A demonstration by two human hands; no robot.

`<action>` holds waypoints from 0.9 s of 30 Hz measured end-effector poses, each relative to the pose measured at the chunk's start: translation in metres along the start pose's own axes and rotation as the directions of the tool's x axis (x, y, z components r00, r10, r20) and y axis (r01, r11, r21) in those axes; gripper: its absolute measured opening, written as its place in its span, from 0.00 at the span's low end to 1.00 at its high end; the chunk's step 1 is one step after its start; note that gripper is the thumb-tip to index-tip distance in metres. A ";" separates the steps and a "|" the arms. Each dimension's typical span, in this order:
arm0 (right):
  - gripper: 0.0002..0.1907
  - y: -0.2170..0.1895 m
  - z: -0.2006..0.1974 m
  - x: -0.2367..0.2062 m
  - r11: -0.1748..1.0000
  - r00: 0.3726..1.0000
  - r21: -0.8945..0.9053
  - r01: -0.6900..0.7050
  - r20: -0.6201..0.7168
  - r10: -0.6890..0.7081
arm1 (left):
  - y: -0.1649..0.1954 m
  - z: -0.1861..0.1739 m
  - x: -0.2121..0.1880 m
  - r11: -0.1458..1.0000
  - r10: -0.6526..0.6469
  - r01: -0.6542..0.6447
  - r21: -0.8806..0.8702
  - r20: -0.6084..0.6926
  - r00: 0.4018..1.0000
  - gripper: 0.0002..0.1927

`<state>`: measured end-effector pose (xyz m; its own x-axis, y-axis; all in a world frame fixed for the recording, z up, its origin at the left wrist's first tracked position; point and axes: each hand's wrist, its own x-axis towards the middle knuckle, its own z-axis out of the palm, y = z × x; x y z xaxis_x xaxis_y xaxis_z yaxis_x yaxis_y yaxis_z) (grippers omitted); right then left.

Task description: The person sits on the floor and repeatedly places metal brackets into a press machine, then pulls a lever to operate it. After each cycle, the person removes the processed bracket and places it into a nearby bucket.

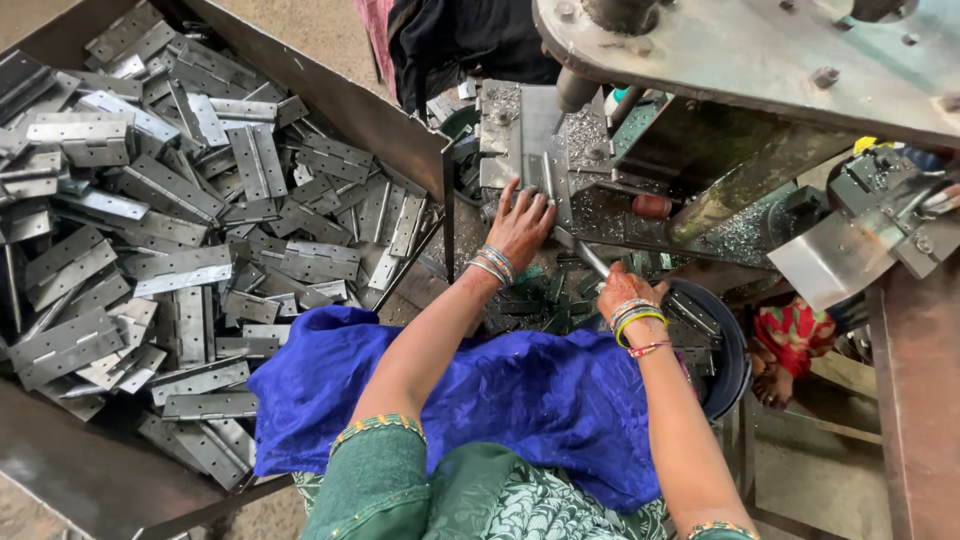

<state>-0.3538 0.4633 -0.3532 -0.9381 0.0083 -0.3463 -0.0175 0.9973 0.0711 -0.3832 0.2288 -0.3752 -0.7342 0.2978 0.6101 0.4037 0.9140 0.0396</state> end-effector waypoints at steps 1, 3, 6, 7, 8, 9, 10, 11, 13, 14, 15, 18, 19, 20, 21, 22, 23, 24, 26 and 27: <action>0.20 0.000 -0.007 -0.006 1.000 1.000 0.010 0.000 0.002 0.000 | 0.002 -0.005 0.002 0.999 0.035 -0.035 0.010 -0.003 0.999 0.18; 0.28 0.000 -0.027 -0.016 0.997 0.999 -0.072 0.003 0.044 0.000 | 0.009 -0.020 0.007 0.996 0.086 -0.086 -0.030 -0.014 0.996 0.12; 0.46 0.000 -0.061 -0.024 0.986 0.960 0.046 0.163 -0.236 -0.147 | 0.013 -0.047 0.011 0.961 -0.021 0.032 -0.273 0.042 0.999 0.09; 0.52 0.000 -0.072 -0.024 0.962 0.901 0.105 0.253 -0.387 -0.195 | 0.012 -0.055 0.012 0.920 -0.086 0.112 -0.376 0.085 0.993 0.09; 0.48 0.000 -0.081 -0.024 0.913 0.887 0.236 0.332 -0.407 -0.218 | 0.009 -0.061 0.013 0.869 -0.138 0.130 -0.478 0.017 0.990 0.11; 0.44 0.000 -0.089 -0.023 0.838 0.866 0.358 0.413 -0.439 -0.239 | 0.003 -0.065 0.013 0.812 -0.194 0.130 -0.569 -0.052 0.980 0.14; 0.41 0.000 -0.095 -0.021 0.739 0.844 0.467 0.485 -0.473 -0.255 | -0.002 -0.066 0.014 0.746 -0.252 0.118 -0.656 -0.114 0.961 0.16; 0.36 -0.001 -0.101 -0.017 0.666 0.874 0.591 0.455 -0.441 -0.205 | -0.009 -0.066 0.016 0.523 -0.356 0.231 -0.821 0.036 0.934 0.14; 0.27 -0.004 -0.108 -0.007 0.483 0.933 0.801 0.353 -0.338 -0.121 | -0.023 -0.058 0.021 -0.049 -0.399 0.416 -0.908 0.400 0.825 0.12; 0.22 -0.008 -0.110 -0.001 0.280 0.919 0.876 0.394 -0.366 -0.146 | -0.029 -0.053 0.023 -0.150 -0.391 0.354 -0.923 0.385 0.836 0.11; 0.18 -0.013 -0.112 0.004 0.063 0.902 0.908 0.413 -0.399 -0.162 | -0.035 -0.047 0.024 -0.250 -0.387 0.289 -0.924 0.369 0.845 0.11; 0.10 -0.039 -0.112 0.022 0.121 0.769 0.760 0.639 -0.634 -0.080 | -0.058 -0.032 0.028 -0.268 -0.444 0.287 -0.920 0.383 0.810 0.19; 0.09 -0.050 -0.110 0.026 0.266 0.698 0.662 0.701 -0.713 -0.064 | -0.065 -0.030 0.026 -0.239 -0.478 0.331 -0.913 0.407 0.778 0.24; 0.10 -0.060 -0.106 0.028 0.432 0.564 0.465 0.773 -0.816 -0.129 | -0.071 -0.032 0.021 -0.154 -0.560 0.384 -0.910 0.401 0.725 0.24; 0.12 -0.071 -0.101 0.031 0.565 0.421 0.235 0.791 -0.879 -0.224 | -0.077 -0.034 0.012 -0.073 -0.637 0.442 -0.894 0.383 0.669 0.24; 0.13 -0.080 -0.093 0.031 0.656 0.275 -0.016 0.755 -0.900 -0.339 | -0.085 -0.032 0.002 0.008 -0.707 0.498 -0.867 0.348 0.615 0.24; 0.15 -0.089 -0.086 0.033 0.706 0.385 -0.028 0.708 -0.822 -0.419 | -0.092 -0.035 -0.010 -0.011 -0.689 0.472 -0.881 0.349 0.635 0.24; 0.18 -0.096 -0.076 0.034 0.748 0.492 -0.050 0.662 -0.723 -0.485 | -0.097 -0.039 -0.027 -0.032 -0.672 0.450 -0.892 0.353 0.651 0.23; 0.19 -0.108 -0.058 0.040 0.758 0.514 -0.122 0.641 -0.665 -0.542 | -0.105 -0.044 -0.053 -0.037 -0.674 0.484 -0.874 0.379 0.634 0.22; 0.17 -0.112 -0.049 0.045 0.735 0.438 -0.160 0.659 -0.713 -0.547 | -0.106 -0.045 -0.064 -0.027 -0.693 0.541 -0.841 0.406 0.596 0.21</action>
<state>-0.4107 0.3487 -0.3310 -0.6479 -0.5941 0.4767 -0.6861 0.7270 -0.0265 -0.3542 0.1005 -0.3824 -0.9388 -0.3440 0.0154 0.0510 -0.0948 0.9942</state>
